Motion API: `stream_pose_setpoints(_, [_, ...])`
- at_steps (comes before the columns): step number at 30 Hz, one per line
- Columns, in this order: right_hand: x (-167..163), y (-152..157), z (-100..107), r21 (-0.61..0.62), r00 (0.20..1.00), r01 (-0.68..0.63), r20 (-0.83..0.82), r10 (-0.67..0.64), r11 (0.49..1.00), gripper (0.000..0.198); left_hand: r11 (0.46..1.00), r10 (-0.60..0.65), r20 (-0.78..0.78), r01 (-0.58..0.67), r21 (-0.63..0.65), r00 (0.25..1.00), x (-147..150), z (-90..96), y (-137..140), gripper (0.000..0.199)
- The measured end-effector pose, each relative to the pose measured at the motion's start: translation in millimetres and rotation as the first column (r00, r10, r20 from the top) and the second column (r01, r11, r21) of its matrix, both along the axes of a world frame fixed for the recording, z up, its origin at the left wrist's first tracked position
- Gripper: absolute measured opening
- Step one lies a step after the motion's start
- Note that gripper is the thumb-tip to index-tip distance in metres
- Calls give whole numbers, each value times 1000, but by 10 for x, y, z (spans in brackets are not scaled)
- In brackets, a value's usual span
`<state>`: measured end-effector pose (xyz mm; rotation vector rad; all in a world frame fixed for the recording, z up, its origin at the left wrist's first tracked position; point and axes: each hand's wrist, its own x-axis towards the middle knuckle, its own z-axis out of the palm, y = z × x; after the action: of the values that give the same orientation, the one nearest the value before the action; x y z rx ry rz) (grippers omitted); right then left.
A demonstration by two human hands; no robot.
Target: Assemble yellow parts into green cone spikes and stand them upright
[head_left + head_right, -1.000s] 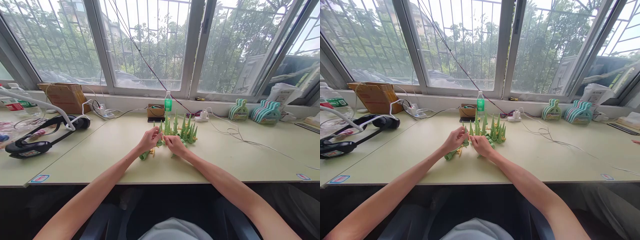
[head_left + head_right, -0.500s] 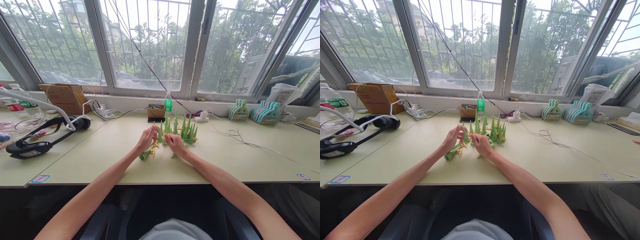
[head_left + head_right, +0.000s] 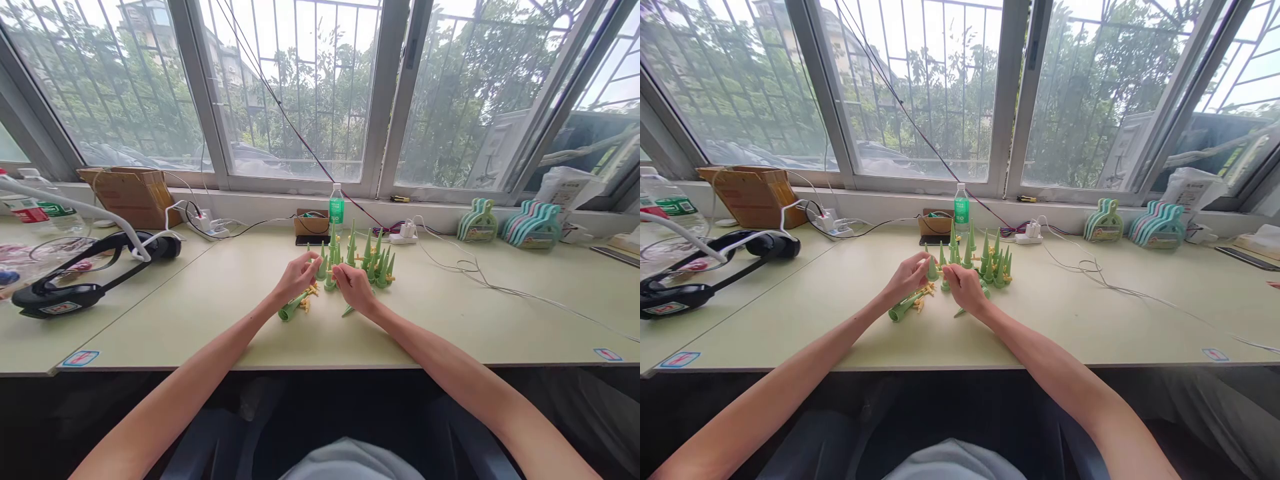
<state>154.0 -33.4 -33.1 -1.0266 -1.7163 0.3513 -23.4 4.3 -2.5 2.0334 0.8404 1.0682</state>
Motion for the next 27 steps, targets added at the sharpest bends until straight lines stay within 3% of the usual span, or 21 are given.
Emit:
stream_pose_setpoints(11, [10, 11, -8, -22, 1000, -15, 18, 16, 1000, 49, 991, -97, 82, 104, -89, 992, 3, 19, -29, 37])
stream_pose_setpoints(27, [24, 80, -84, -57, 997, -26, 65, 30, 998, 48, 992, -59, -3, 59, 114, 998, -11, -6, -16, 30])
